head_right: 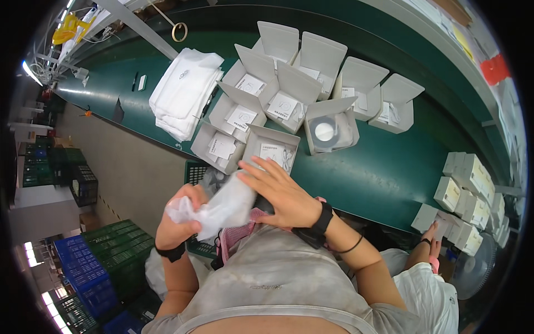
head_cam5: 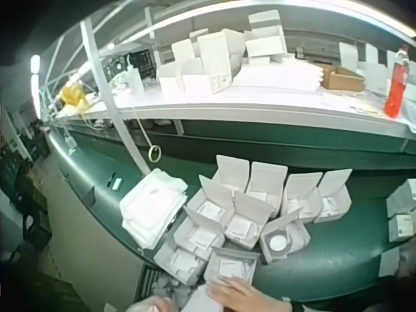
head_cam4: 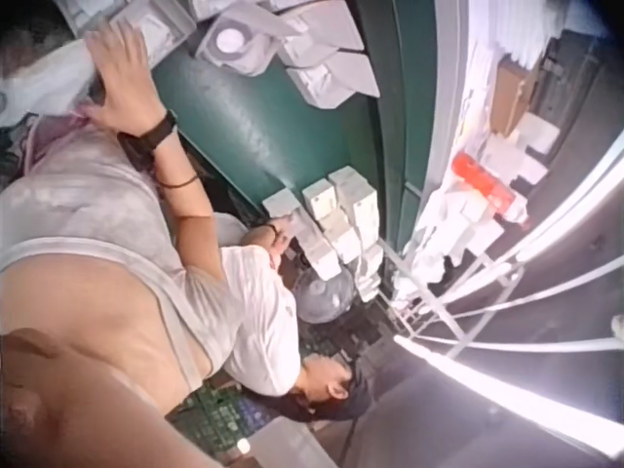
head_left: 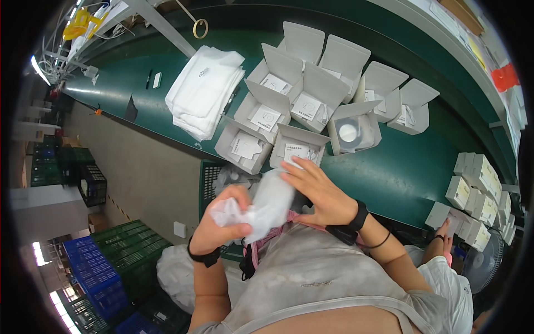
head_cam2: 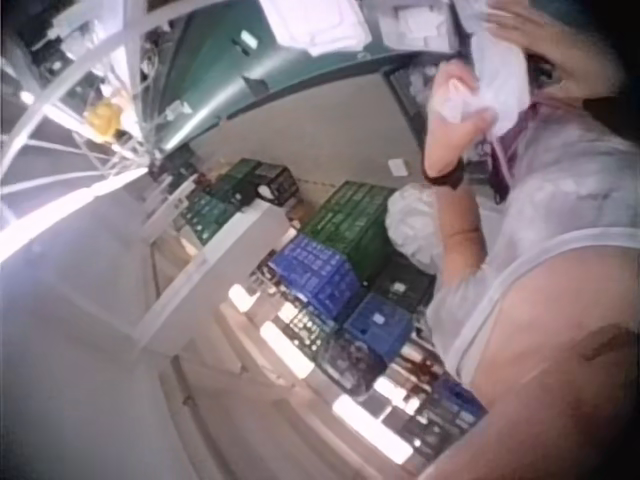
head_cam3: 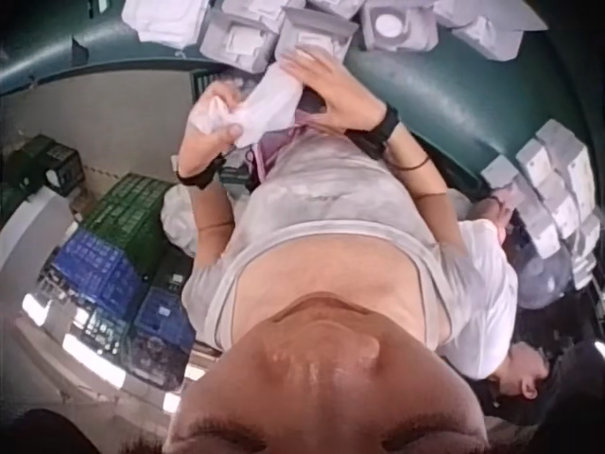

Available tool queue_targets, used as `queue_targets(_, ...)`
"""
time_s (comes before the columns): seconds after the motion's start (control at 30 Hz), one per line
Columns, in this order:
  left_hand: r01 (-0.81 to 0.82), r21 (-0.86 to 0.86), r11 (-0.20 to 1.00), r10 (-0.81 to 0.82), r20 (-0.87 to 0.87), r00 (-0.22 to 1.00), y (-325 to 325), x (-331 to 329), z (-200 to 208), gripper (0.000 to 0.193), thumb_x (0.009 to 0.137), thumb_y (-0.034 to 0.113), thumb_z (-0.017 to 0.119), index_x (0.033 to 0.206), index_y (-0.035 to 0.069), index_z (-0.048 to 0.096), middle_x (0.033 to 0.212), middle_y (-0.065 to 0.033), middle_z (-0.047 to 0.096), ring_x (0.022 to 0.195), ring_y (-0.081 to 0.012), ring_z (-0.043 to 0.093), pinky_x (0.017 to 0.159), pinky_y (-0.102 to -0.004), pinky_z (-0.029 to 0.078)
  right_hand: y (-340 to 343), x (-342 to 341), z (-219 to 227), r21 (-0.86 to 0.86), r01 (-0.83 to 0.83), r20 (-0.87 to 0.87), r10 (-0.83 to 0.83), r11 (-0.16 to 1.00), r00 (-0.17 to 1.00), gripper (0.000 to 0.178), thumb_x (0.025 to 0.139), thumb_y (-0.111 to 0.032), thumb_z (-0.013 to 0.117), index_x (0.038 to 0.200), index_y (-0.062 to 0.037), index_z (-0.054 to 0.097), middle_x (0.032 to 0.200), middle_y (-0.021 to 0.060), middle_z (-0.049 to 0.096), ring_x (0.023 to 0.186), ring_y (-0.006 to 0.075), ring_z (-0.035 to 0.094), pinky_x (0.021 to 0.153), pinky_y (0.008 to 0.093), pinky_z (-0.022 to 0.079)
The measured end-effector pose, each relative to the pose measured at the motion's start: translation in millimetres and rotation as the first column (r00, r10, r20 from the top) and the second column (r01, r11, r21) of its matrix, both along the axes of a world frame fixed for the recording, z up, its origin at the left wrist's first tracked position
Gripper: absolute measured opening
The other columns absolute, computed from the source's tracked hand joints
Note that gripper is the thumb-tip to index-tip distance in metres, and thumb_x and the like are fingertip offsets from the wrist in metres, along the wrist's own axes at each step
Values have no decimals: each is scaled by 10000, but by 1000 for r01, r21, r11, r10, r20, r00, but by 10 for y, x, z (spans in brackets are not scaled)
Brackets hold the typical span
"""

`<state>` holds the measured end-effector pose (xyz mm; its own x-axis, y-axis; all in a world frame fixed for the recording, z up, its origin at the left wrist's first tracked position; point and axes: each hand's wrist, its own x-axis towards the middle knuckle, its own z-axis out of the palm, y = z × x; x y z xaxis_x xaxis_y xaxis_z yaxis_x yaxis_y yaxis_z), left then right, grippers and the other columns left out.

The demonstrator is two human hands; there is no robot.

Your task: Packaging small electronic components into individual boxes at a factory workstation.

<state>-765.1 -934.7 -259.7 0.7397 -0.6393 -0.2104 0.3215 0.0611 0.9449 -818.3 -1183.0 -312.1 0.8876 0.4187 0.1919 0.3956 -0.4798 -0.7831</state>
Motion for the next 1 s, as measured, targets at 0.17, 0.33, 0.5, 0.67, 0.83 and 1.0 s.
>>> queue_targets(0.17,-14,-331,944,-45,-169,985,-432,0,-155,262,753,59,692,898,82,475,886,-18,447,824,-112,451,730,-237,370,-195,73,72,139,-205,-334,241,969,911,796,626,-175,765,1319,-77,388,1251,108,487,1177,317,443,1004,416,358)
queue_targets(0.33,-272,-101,957,220,-357,908,-628,81,-493,246,849,21,581,1081,38,499,959,-40,546,924,-111,535,800,-260,440,-407,-245,-320,434,-29,-424,233,901,875,737,664,-102,770,1301,-77,401,1097,88,555,1026,218,540,906,358,433)
queue_targets(0.5,103,161,982,-100,-27,995,-472,-147,-975,164,918,85,490,1018,9,595,1048,-31,588,971,-109,535,875,-246,397,-531,-478,-536,792,376,-567,355,481,743,763,755,-35,709,1391,-29,288,1163,96,536,1092,162,506,934,321,414)
queue_targets(0.67,-13,-110,994,-52,-572,818,-370,-558,-1049,511,877,208,590,1304,6,392,1229,-65,491,1126,-150,457,952,-281,360,-485,-607,-903,754,513,-656,475,410,586,656,798,-86,683,1340,21,328,1133,71,538,1103,153,500,920,289,422)
queue_targets(0.83,92,167,982,-35,-312,949,-328,-824,-1056,862,726,297,765,1376,-7,287,1272,-86,446,1181,-160,410,985,-294,334,-423,-683,-1170,616,724,-739,545,310,396,490,842,-187,648,1235,-1,421,1134,78,533,1054,135,531,863,267,466)
queue_targets(1.0,250,229,941,-162,-343,925,-66,-575,-1389,622,819,263,680,1310,4,401,1187,-68,515,1069,-154,485,907,-290,391,-326,-749,-1174,622,717,-767,431,315,476,511,842,-229,637,1245,-6,417,1123,76,535,1018,139,547,835,281,480)
